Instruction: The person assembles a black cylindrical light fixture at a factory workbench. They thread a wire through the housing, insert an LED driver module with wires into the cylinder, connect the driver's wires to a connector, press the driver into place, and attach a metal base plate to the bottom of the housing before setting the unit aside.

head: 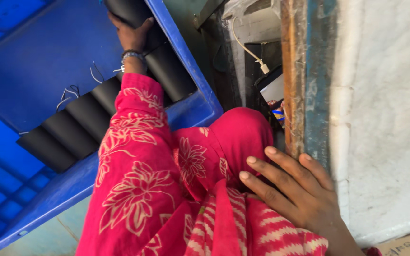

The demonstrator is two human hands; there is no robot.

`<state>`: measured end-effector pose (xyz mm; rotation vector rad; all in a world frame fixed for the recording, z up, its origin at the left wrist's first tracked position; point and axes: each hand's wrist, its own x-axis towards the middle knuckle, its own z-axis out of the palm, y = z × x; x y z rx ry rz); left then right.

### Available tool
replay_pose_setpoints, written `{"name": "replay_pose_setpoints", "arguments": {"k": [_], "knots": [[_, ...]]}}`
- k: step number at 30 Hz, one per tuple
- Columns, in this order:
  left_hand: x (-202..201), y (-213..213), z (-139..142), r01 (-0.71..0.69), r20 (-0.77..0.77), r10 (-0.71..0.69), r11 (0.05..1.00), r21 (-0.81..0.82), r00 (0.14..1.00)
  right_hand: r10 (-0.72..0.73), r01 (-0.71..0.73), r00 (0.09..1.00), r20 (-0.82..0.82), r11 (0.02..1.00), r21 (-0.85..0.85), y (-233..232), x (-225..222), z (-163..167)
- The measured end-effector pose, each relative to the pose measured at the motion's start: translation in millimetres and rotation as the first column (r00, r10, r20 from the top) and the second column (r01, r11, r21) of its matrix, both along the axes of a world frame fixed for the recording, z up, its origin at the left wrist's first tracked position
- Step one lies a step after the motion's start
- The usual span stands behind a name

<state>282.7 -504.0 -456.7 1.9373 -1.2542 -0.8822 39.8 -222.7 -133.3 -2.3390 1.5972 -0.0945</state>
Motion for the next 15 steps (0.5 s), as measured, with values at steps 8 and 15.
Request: {"name": "replay_pose_setpoints", "arguments": {"k": [8,15], "knots": [[0,22,60,0.243,0.089,-0.248,0.968,0.056,0.965,-0.030,0.032,0.969,0.244,0.999,-0.001,-7,3,6],[10,72,148,0.282,-0.494,-0.195,0.953,0.107,0.847,-0.007,0.092,0.858,0.513,0.986,-0.139,16,-33,40]]}}
